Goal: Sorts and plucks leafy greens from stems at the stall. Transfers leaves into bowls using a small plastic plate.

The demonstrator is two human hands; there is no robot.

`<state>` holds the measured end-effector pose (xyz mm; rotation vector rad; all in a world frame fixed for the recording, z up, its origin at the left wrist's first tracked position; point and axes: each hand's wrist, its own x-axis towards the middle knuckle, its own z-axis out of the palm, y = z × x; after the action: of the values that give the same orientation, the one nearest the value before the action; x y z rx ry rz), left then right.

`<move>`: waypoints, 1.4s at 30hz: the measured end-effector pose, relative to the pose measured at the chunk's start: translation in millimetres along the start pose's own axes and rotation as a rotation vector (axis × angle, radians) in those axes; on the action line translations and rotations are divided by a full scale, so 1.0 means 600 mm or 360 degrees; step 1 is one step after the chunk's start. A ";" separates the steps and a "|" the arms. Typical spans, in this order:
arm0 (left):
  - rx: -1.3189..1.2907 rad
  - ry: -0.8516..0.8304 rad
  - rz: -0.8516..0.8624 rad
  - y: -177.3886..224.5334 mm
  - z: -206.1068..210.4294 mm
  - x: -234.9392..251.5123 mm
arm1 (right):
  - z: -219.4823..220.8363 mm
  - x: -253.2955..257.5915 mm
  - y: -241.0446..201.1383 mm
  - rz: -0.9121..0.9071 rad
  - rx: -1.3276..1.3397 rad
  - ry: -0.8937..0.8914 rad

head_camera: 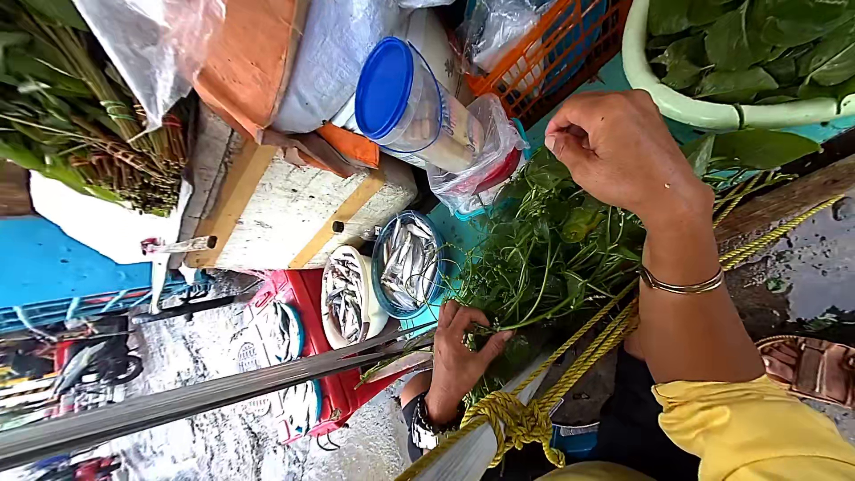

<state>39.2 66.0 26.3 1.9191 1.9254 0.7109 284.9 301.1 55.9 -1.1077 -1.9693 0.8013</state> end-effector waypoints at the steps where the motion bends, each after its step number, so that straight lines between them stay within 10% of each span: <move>1: -0.0078 0.0044 -0.0028 -0.004 -0.005 0.002 | -0.001 0.000 -0.001 0.0003 -0.0003 -0.0015; 12: -0.1235 0.0587 -0.0585 -0.011 -0.019 0.025 | 0.006 -0.025 -0.058 -0.0399 0.0261 -0.0189; 24: -0.1380 0.0421 -0.0156 -0.017 -0.011 0.001 | 0.017 -0.013 -0.055 -0.0097 -0.0115 -0.0522; 32: -0.0759 0.0467 0.0106 -0.004 0.029 -0.023 | 0.028 0.000 -0.047 -0.0028 -0.0106 -0.0720; 42: 0.0238 -0.0152 0.0457 0.016 0.085 0.028 | 0.017 -0.007 -0.040 -0.0051 -0.0138 -0.0414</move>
<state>75.3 88.0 -8.4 2.3075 1.7071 0.5507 267.3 285.2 68.2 -1.0621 -2.2503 0.8870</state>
